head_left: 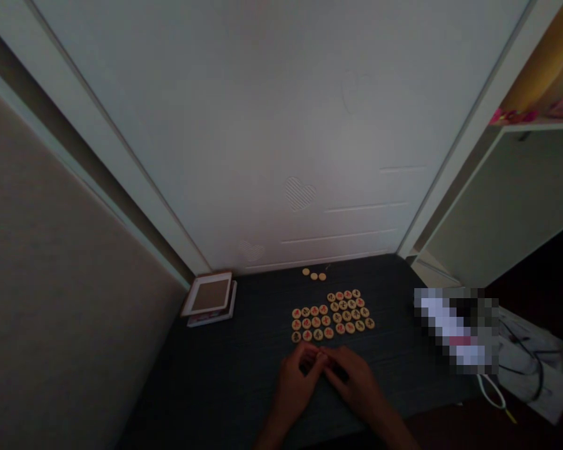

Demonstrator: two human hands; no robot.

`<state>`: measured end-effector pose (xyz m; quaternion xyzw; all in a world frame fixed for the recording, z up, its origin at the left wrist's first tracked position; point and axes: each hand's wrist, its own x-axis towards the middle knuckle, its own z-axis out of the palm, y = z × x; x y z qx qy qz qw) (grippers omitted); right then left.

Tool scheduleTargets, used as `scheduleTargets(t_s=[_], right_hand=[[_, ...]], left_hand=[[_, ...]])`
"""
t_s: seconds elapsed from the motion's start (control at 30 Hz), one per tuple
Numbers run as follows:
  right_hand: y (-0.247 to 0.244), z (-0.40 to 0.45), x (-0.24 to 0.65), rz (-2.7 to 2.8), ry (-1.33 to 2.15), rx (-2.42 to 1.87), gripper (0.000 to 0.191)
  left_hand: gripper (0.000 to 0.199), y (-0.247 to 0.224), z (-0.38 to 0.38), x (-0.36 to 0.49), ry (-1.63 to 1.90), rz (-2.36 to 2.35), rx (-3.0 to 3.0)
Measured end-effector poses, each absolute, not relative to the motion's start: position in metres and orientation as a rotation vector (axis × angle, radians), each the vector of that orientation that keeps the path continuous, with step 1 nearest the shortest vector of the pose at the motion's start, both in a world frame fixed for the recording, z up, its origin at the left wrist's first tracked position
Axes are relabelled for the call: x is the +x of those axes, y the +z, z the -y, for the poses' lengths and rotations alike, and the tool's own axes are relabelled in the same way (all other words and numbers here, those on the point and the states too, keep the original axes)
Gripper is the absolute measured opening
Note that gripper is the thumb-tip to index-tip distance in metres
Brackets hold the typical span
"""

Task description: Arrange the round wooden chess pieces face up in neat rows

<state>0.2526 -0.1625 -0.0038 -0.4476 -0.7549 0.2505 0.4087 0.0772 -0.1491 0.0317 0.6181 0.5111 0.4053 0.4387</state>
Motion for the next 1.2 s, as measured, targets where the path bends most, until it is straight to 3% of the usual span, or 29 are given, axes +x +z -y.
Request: scheduleTargets(t_s=[1.2], right_hand=[[0.014,0.159,0.249,1.737,0.822,-1.203,0.026]], left_hand=[[0.023,0.044,0.153,0.074,0.981,-1.224,1.606]])
